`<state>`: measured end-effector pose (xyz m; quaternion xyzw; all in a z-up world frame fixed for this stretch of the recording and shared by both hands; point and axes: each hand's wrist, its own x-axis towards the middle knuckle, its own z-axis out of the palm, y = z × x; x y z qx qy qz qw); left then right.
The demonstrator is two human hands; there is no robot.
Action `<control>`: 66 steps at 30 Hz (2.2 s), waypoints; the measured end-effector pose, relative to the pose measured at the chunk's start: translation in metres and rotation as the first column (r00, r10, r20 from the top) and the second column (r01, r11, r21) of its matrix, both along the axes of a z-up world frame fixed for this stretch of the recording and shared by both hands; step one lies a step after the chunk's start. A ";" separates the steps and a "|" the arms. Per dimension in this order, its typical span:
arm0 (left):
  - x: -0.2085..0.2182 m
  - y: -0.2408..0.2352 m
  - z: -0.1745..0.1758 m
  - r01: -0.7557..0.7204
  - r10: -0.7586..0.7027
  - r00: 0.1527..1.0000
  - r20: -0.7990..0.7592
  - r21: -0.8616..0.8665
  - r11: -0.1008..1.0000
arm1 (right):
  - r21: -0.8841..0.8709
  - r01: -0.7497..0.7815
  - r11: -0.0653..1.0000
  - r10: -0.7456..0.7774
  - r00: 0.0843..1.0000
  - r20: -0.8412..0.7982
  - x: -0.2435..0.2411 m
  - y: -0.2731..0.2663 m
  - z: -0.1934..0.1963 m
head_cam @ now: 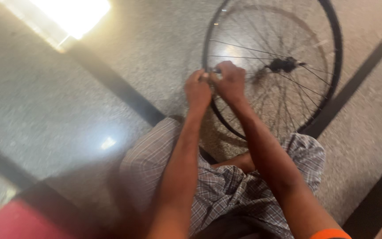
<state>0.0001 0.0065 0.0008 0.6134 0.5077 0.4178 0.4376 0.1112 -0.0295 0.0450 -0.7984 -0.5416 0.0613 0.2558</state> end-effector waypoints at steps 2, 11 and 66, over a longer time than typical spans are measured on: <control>-0.004 -0.001 -0.006 -0.018 0.023 0.998 0.050 -0.106 0.994 | 0.098 -0.018 0.995 0.019 1.000 -0.003 -0.006 0.003 -0.002; -0.001 -0.001 -0.014 -0.014 0.020 0.998 0.058 -0.098 0.995 | 0.111 -0.028 0.993 0.026 0.999 0.026 -0.008 0.001 0.003; -0.005 -0.005 0.001 0.065 0.015 0.979 0.203 -0.382 0.922 | 0.035 -0.083 0.996 0.090 0.965 -0.245 -0.003 -0.015 0.018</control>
